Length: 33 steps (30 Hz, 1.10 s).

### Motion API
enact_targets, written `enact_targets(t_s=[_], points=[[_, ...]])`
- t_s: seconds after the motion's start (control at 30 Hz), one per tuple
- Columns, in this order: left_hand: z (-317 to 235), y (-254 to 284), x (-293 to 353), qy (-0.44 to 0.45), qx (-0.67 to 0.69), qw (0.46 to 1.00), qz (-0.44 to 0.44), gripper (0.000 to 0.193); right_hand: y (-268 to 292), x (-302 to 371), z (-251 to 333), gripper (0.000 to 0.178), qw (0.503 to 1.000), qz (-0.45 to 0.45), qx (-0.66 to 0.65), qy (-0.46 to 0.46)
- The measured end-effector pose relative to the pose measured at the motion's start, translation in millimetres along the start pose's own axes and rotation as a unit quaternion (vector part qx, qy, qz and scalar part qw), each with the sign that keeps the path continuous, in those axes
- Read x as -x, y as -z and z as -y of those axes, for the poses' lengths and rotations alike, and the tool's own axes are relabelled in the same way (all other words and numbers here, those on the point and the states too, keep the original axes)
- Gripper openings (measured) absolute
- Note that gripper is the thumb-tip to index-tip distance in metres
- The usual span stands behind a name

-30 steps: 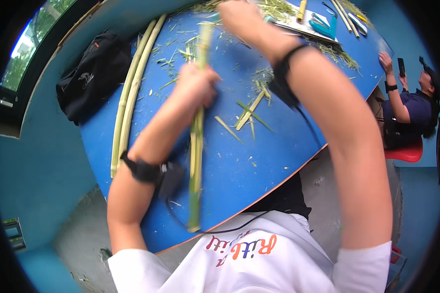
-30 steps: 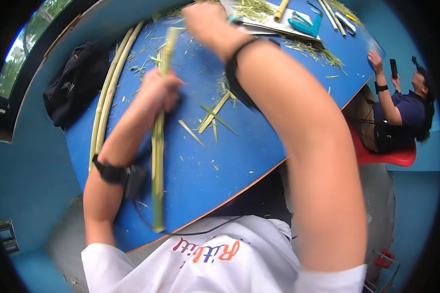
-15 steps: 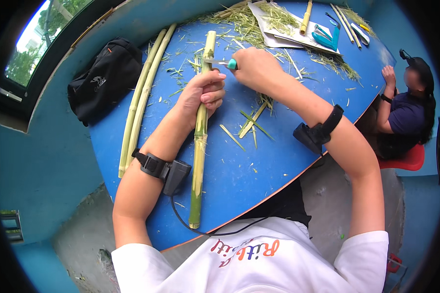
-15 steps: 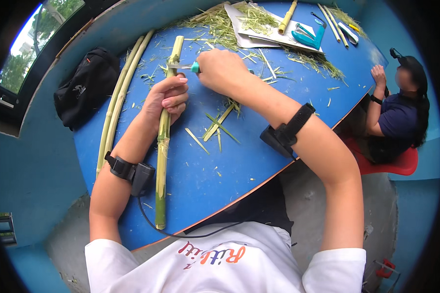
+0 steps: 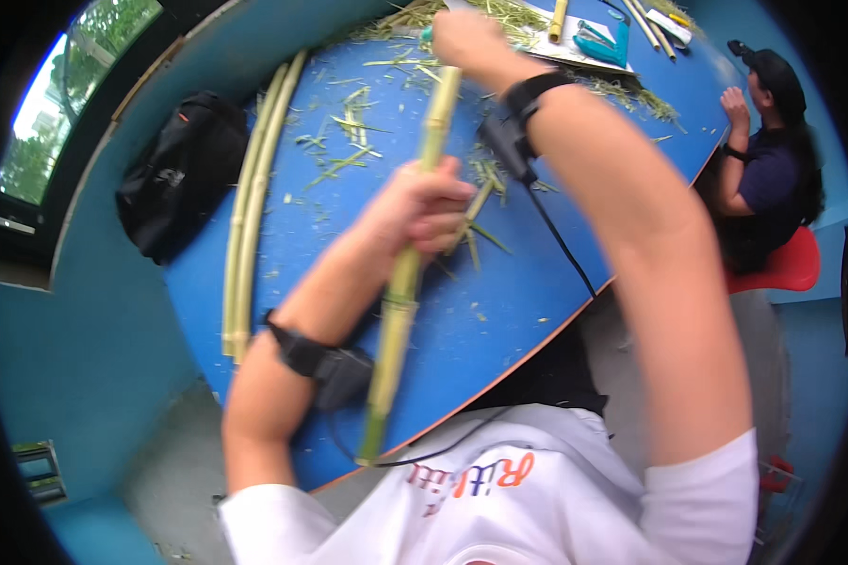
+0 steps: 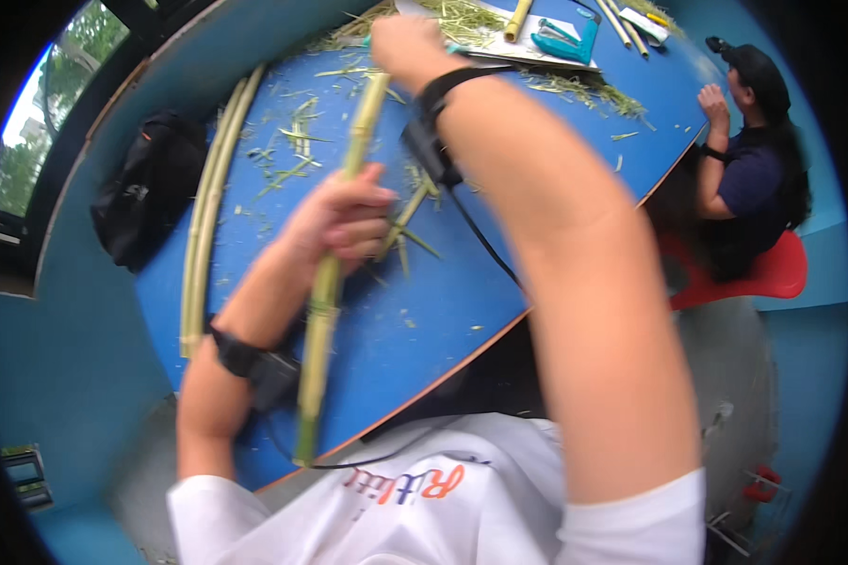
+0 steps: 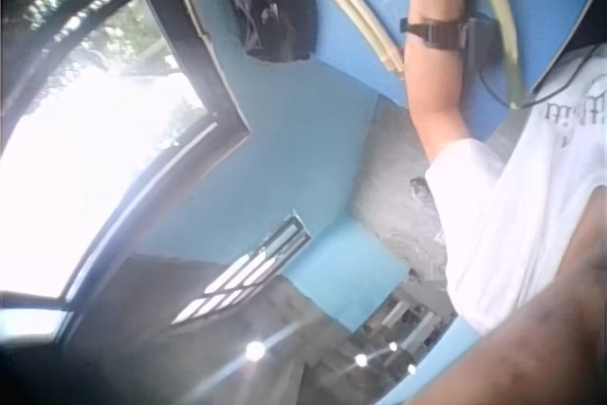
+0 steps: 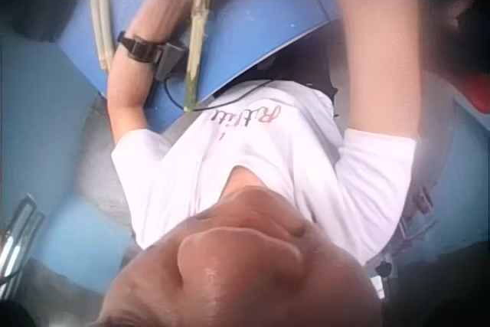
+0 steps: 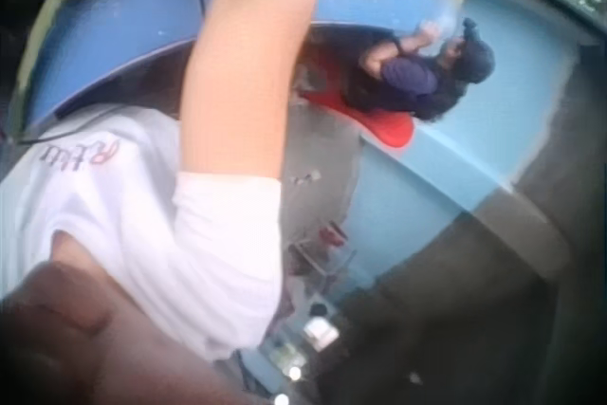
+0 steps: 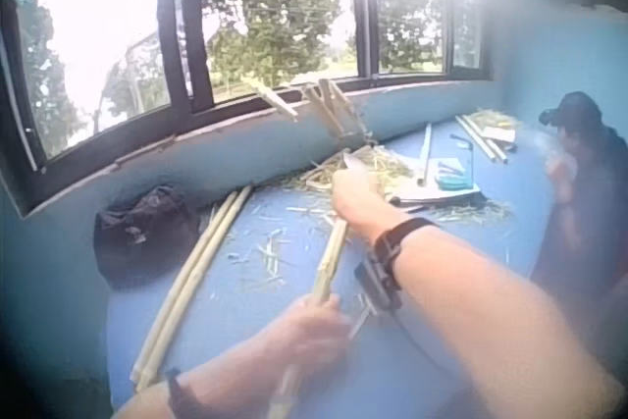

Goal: The recorder uses a utility knife to shave and carve strips off a green bamboo stalk.

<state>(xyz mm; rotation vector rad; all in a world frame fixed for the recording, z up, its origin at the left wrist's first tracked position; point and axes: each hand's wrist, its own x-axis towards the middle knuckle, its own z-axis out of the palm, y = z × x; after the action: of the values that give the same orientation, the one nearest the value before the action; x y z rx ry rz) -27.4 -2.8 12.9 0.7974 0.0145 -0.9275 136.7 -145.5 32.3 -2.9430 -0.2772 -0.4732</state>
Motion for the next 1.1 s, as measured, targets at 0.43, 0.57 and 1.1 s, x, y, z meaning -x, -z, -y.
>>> enact_targets(t_s=[0.43,0.57,1.1], points=[[-27,47,-9,-0.161,0.063,0.985,-0.009,0.022,14,73,22,0.022,0.992,0.047,-0.085,0.08],[-27,36,-12,-0.217,-0.003,0.969,-0.115,0.022,10,78,22,0.019,0.991,0.065,-0.09,0.078],[-46,57,-10,-0.164,0.106,0.98,-0.035,0.029,-3,36,57,0.018,0.988,0.036,-0.01,0.151]])
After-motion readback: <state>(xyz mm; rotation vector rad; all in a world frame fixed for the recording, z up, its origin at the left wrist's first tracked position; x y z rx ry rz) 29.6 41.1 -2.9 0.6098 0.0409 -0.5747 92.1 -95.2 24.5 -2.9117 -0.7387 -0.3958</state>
